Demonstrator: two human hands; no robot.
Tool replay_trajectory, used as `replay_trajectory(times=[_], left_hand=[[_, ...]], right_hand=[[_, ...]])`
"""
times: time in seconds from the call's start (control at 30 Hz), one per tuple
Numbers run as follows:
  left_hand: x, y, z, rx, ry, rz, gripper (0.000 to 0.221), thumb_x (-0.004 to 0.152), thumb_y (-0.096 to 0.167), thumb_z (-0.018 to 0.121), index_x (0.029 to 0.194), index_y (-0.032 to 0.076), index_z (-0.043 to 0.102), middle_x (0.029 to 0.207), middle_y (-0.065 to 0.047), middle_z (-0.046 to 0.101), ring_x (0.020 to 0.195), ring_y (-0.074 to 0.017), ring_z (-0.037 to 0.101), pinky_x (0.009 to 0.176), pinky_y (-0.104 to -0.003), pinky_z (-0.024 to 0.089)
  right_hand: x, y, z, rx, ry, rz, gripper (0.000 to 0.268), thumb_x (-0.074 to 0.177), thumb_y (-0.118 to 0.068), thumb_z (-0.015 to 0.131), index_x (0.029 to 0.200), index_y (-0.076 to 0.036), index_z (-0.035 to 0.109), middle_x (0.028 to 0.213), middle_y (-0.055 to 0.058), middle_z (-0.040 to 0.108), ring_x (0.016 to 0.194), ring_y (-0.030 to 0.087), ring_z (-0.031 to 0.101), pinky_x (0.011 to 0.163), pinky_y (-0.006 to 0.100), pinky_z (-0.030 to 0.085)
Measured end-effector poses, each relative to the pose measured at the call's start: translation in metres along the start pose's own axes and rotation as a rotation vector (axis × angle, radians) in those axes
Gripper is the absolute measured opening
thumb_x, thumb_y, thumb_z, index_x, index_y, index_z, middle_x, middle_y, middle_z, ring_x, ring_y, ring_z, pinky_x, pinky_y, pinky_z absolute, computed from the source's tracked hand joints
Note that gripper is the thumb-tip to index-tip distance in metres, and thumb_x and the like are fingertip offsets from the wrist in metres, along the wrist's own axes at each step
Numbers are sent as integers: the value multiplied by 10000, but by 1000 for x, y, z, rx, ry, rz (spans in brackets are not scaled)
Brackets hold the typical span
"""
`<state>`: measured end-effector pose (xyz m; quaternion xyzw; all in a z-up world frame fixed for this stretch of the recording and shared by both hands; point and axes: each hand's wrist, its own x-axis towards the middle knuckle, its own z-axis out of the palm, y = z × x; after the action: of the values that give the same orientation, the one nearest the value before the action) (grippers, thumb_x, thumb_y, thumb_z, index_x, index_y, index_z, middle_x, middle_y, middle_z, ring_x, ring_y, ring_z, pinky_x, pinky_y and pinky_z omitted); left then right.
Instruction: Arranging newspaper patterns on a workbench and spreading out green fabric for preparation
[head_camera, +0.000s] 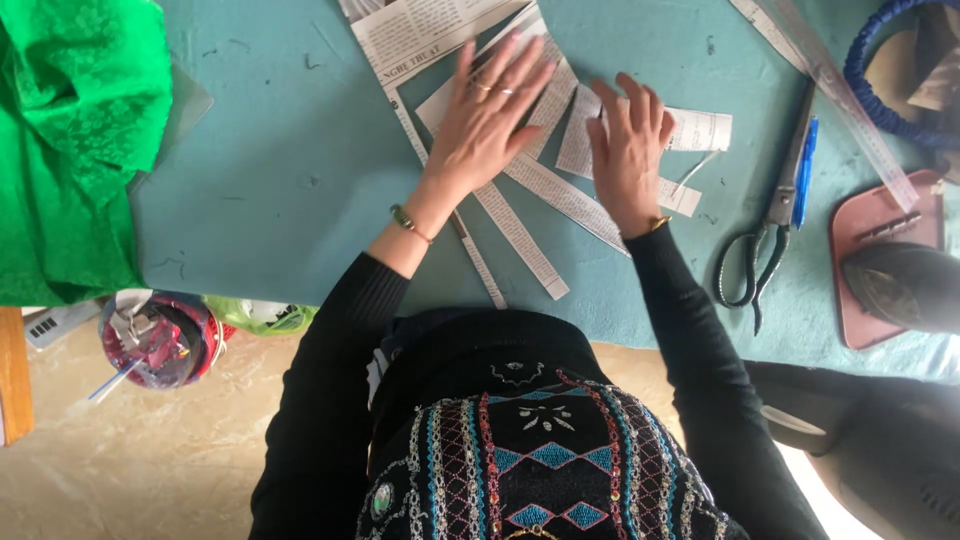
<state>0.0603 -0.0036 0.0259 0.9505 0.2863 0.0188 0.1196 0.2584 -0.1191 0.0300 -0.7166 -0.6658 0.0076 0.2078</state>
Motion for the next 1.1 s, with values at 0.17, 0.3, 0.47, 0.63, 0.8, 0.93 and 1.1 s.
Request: replay_trajectory(times=[0.17, 0.3, 0.47, 0.63, 0.8, 0.93, 1.1], left_hand=[[18, 0, 0, -50, 42, 147, 670, 1222, 436, 618, 1689, 178, 212, 1701, -67, 84, 1563, -309, 61, 1262, -644, 50], [28, -2, 12, -42, -116, 104, 701, 1182, 604, 417, 1689, 238, 99, 1716, -13, -13, 1590, -235, -7, 1286, -606, -15], [27, -1, 6, -42, -87, 128, 695, 1166, 554, 466, 1682, 242, 119, 1723, -11, 17, 1590, -241, 5, 1282, -609, -9], [26, -2, 12, -55, -21, 150, 673, 1170, 547, 478, 1682, 231, 176, 1719, -19, 63, 1585, -261, 46, 1275, -614, 17], [24, 1, 4, 0, -78, 154, 590, 1203, 549, 459, 1668, 395, 130, 1712, -98, 21, 1585, -365, 33, 1243, -716, 37], [22, 0, 3, 40, -38, 200, 618, 1166, 620, 475, 1641, 459, 114, 1709, -164, 65, 1565, -428, 56, 1207, -769, 81], [20, 0, 3, -59, 60, 241, 568, 1123, 557, 508, 1641, 387, 348, 1677, -197, 108, 1529, -452, 65, 1175, -800, 83]], right_hand=[[-16, 15, -2, -68, 13, 58, 296, 1120, -272, 488, 1379, -146, 557, 1417, 152, 500, 1271, 344, 466, 959, 512, 326], [-21, 47, -6, -120, 65, 135, 280, 1098, -245, 508, 1348, -156, 597, 1321, 117, 543, 1183, 314, 482, 910, 468, 320], [-22, 59, -21, -83, 64, 138, 299, 1075, -282, 607, 1336, -136, 603, 1314, 130, 543, 1189, 327, 483, 925, 486, 323], [-23, 61, -26, -26, 40, 168, 312, 1076, -375, 594, 1307, -169, 636, 1326, 109, 544, 1218, 336, 463, 953, 513, 317], [-12, 72, -9, 16, 56, 199, 267, 1047, -408, 658, 1200, -194, 702, 1356, 120, 538, 1279, 353, 445, 956, 555, 327], [2, 61, 2, 18, 65, 160, 228, 1014, -381, 724, 1133, -194, 672, 1356, 118, 523, 1264, 358, 438, 910, 519, 359], [8, 56, 3, 59, 49, 150, 299, 907, -261, 867, 1038, -180, 611, 1393, 134, 477, 1293, 384, 406, 956, 545, 337]])
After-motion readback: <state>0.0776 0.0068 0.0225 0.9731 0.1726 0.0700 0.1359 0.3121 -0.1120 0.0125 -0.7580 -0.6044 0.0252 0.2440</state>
